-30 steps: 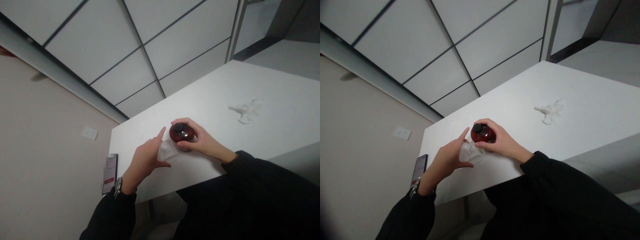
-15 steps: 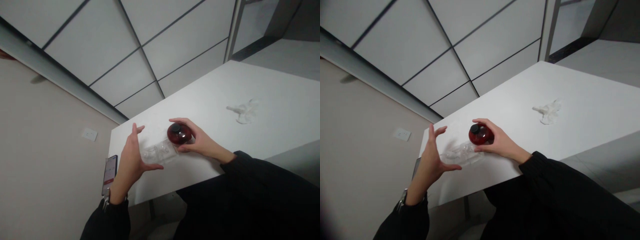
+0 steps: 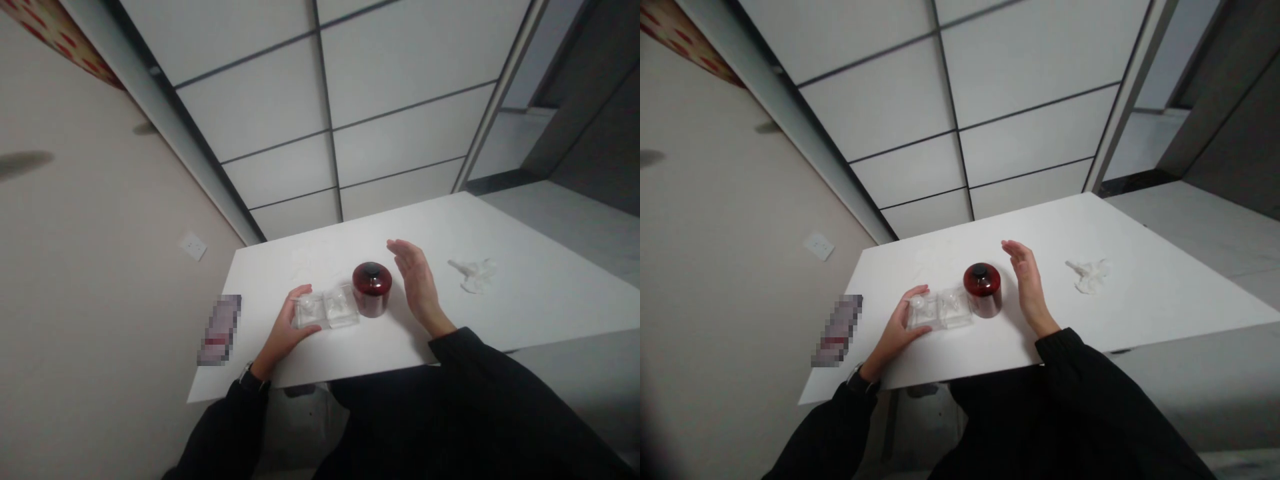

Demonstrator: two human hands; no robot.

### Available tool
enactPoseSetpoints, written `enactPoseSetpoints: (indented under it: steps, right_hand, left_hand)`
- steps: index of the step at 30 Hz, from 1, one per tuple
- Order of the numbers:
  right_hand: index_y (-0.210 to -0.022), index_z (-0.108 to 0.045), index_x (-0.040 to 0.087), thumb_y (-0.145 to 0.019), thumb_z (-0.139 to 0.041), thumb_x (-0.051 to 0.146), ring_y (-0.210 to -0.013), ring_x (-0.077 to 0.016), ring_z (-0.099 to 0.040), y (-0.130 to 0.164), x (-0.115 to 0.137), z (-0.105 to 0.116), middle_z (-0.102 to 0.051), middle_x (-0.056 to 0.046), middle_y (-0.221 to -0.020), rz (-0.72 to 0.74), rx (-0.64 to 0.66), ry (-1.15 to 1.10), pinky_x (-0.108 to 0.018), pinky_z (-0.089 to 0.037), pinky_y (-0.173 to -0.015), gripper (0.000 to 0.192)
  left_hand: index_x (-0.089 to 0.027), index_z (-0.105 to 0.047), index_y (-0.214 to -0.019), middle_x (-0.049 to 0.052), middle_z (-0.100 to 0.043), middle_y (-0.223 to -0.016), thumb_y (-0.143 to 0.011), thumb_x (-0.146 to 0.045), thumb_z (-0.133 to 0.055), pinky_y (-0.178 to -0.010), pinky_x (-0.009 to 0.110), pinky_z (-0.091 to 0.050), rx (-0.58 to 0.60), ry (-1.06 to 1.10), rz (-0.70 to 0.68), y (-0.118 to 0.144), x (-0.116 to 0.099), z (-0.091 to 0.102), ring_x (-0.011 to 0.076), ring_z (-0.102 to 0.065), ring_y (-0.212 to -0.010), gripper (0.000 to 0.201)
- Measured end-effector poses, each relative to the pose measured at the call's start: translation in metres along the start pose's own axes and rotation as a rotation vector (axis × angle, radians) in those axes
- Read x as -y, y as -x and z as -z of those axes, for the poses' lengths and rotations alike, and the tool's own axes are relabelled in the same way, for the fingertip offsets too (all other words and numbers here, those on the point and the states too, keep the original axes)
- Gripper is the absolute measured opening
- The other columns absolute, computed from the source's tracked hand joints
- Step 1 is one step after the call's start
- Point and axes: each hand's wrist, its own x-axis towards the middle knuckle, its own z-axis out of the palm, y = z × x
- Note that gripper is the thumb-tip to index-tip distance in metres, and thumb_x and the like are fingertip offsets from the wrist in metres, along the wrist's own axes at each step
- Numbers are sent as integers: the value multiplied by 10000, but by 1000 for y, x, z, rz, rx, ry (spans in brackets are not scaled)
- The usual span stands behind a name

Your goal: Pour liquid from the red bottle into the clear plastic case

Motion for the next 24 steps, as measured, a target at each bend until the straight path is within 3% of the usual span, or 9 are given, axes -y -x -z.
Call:
enactPoseSetpoints:
  steps: [2, 7, 16, 19, 21, 23, 24]
  right_hand:
    - [-1248, -576, 296, -905, -473, 783, -1405, -238, -558, -1, 3, 0, -625, -93, -1453, -46, -106, -18, -522, -316, -1225, 605]
    - [-1134, -585, 260, -878, -435, 809, -1302, -250, -621, 5, 23, -9, -665, -104, -1340, -38, -274, -48, -534, -364, -1165, 624]
    - [-989, -547, 269, -928, -430, 650, -1020, -213, -657, 47, 85, -39, -634, -21, -1030, 145, -496, -21, -432, -470, -956, 404]
    - [-925, -540, 274, -910, -505, 520, -904, -202, -632, 60, 113, -51, -601, 8, -929, 192, -464, 16, -397, -477, -866, 249]
    - [-867, -565, 268, -811, -629, 357, -835, -196, -613, 70, 139, -59, -603, 21, -861, 213, -382, 44, -380, -476, -826, 123]
    - [-734, -578, 252, -733, -654, 217, -745, -190, -584, 84, 174, -67, -590, 26, -733, 225, -241, 79, -358, -465, -754, 84]
    - [-670, -557, 251, -744, -610, 179, -675, -181, -545, 92, 194, -70, -552, 30, -656, 240, -79, 116, -343, -439, -688, 116]
  left_hand:
    - [-223, -541, -1387, 150, -518, -1492, -828, -507, -823, -1253, 496, -314, 4, -3, -14, -1, 0, 0, 336, -449, -1467, 688]
    - [-188, -609, -1291, 143, -556, -1403, -821, -488, -817, -1219, 450, -344, 17, 21, -53, -3, 2, -1, 327, -496, -1393, 595]
    - [-194, -468, -1204, 79, -576, -1201, -783, -375, -857, -1061, 371, -434, -41, 67, -7, -2, 10, -6, 237, -563, -1148, 601]
    - [-202, -444, -1281, 81, -566, -1229, -765, -351, -874, -1071, 368, -416, -51, 79, -1, -1, 6, -5, 238, -550, -1169, 688]
    - [-205, -456, -1322, 94, -568, -1271, -767, -362, -866, -1075, 363, -415, -28, 91, -11, 0, 3, -4, 249, -552, -1194, 708]
    - [-199, -486, -1318, 100, -574, -1291, -778, -389, -849, -1077, 364, -416, -5, 100, -21, 0, 1, -4, 258, -554, -1204, 678]
    - [-194, -495, -1302, 100, -577, -1286, -781, -401, -844, -1080, 367, -413, -3, 102, -22, 0, 1, -4, 261, -551, -1204, 661]
